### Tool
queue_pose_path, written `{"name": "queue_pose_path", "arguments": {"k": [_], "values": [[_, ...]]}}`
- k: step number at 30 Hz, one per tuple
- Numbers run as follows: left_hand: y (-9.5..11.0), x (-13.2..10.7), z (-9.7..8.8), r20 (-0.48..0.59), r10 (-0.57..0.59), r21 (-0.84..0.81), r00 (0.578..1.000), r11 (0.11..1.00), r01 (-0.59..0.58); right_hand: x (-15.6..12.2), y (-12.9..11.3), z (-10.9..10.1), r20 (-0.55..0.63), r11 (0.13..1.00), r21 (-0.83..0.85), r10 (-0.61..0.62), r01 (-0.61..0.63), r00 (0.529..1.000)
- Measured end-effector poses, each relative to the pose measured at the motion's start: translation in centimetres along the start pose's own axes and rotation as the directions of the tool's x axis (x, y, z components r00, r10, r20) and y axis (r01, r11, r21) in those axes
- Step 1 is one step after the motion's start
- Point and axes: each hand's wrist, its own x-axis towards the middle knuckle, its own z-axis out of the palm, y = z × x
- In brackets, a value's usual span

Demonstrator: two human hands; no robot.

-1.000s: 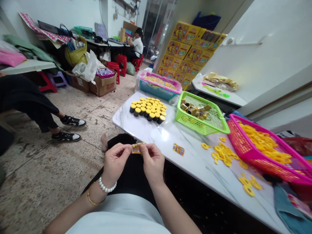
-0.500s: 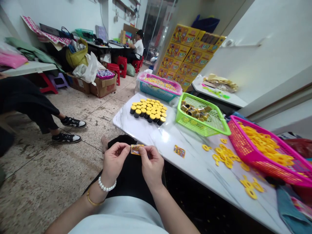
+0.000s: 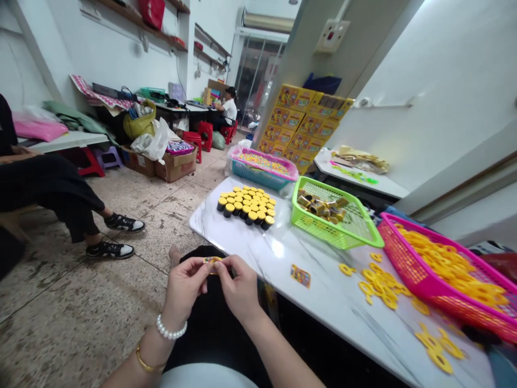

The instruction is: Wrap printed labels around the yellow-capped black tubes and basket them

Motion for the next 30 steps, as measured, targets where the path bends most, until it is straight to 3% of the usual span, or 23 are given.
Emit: {"name": "queue_pose_path", "arguments": {"k": [3,5,8,12,15,17,18,20,22,23,24,26,30], "values": [[-0.1,0.9,-0.6,0.047,-0.173,-0.150,0.984,0.973,0.178,4.5,0.7,-0.3,-0.047,0.976,-0.189,-0.118,0.107,0.992],[-0.1,1.5,-1.0,0.108,-0.264,-0.248,0.959,0.927,0.283,8.0,1.7,-0.4,-0.114,0.888,-0.405,-0.284,0.216,0.952],[-0.1,2.2,-1.5,0.179,-0.327,-0.381,0.928,0.847,0.372,12.0,3.5,-0.1,0.049,0.679,-0.678,-0.341,0.281,0.939],[0.0,2.8,-2.1,0.176,-0.342,-0.516,0.923,0.767,0.382,13.2,4.9,0.9,0.200,0.522,-0.773,-0.340,0.361,0.919],[0.0,3.3,-2.6,0.148,-0.361,-0.572,0.921,0.728,0.378,13.2,5.0,1.3,0.235,0.490,-0.779,-0.351,0.391,0.907],[0.0,3.5,-2.7,0.126,-0.377,-0.589,0.918,0.716,0.375,13.3,4.8,1.4,0.257,0.515,-0.762,-0.314,0.392,0.914],[0.1,3.5,-2.7,0.117,-0.386,-0.594,0.915,0.711,0.376,13.3,4.5,1.4,0.248,0.558,-0.738,-0.296,0.378,0.922],[0.1,3.6,-2.7,0.108,-0.397,-0.601,0.912,0.705,0.378,12.7,3.6,1.1,0.154,0.732,-0.612,-0.263,0.300,0.953],[0.2,3.5,-2.6,0.119,-0.399,-0.604,0.909,0.698,0.385,11.2,2.3,0.6,0.032,0.942,-0.297,-0.154,0.157,0.987],[0.2,3.5,-2.6,0.128,-0.399,-0.605,0.908,0.694,0.391,10.1,1.6,0.3,0.013,0.994,-0.088,-0.060,0.061,0.998],[0.2,3.4,-2.6,0.138,-0.400,-0.606,0.906,0.689,0.397,9.0,0.9,0.0,0.042,0.993,0.107,0.042,-0.046,0.998],[0.1,3.3,-2.6,0.157,-0.404,-0.609,0.901,0.678,0.410,6.7,-0.3,-0.5,0.159,0.903,0.352,0.201,-0.245,0.967],[0.1,3.2,-2.3,0.210,-0.410,-0.625,0.887,0.642,0.445,4.0,-1.1,-0.8,0.284,0.790,0.429,0.342,-0.438,0.896]]}}
